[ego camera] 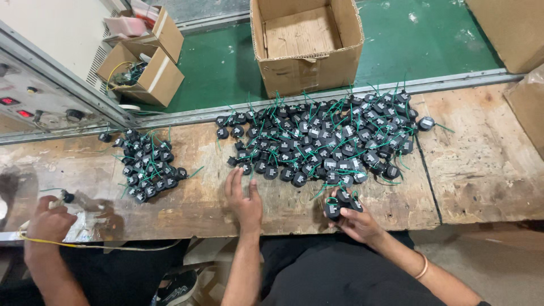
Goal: The person picks up small black wired components one at a time from a large pile on the workbench, coils and secures the green wire of each component by hand, and places the finished unit back onto the bench in an accumulating group.
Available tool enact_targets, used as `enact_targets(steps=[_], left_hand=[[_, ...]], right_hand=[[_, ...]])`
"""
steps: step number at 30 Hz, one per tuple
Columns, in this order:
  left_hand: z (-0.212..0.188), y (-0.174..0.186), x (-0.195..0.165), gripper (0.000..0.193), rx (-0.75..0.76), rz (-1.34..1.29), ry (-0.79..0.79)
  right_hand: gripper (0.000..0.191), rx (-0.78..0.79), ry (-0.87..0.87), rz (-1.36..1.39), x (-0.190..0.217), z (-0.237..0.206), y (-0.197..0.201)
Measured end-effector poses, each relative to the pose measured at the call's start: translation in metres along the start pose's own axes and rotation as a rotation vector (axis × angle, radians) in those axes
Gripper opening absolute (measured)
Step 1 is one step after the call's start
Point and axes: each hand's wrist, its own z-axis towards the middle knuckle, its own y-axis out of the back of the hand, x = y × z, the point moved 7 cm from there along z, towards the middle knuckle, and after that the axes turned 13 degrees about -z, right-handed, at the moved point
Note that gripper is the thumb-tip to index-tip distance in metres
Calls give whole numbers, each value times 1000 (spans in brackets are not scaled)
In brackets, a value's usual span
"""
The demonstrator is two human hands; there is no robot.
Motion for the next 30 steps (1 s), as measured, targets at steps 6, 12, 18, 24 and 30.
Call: enact_targets(steps=[6,12,18,24,30], left_hand=[[7,-14,-1,22,231,363,-64],[14,-2,-27,53,71,347,-145],[20,-1,-7,30,90,208,50],[0,16,28,37,-129,-505,397],[-38,-15,-33,26,303,-879,35]], right_hand=[[54,38,-17,-76,0,-2,-2],[56,-9,-59,-35,-1,-1,1],[55,32,-60,-15,-3,-2,3],[54,-12,-9,86,-1,-3,7],[63,-43,-10,101,-1,0,4]])
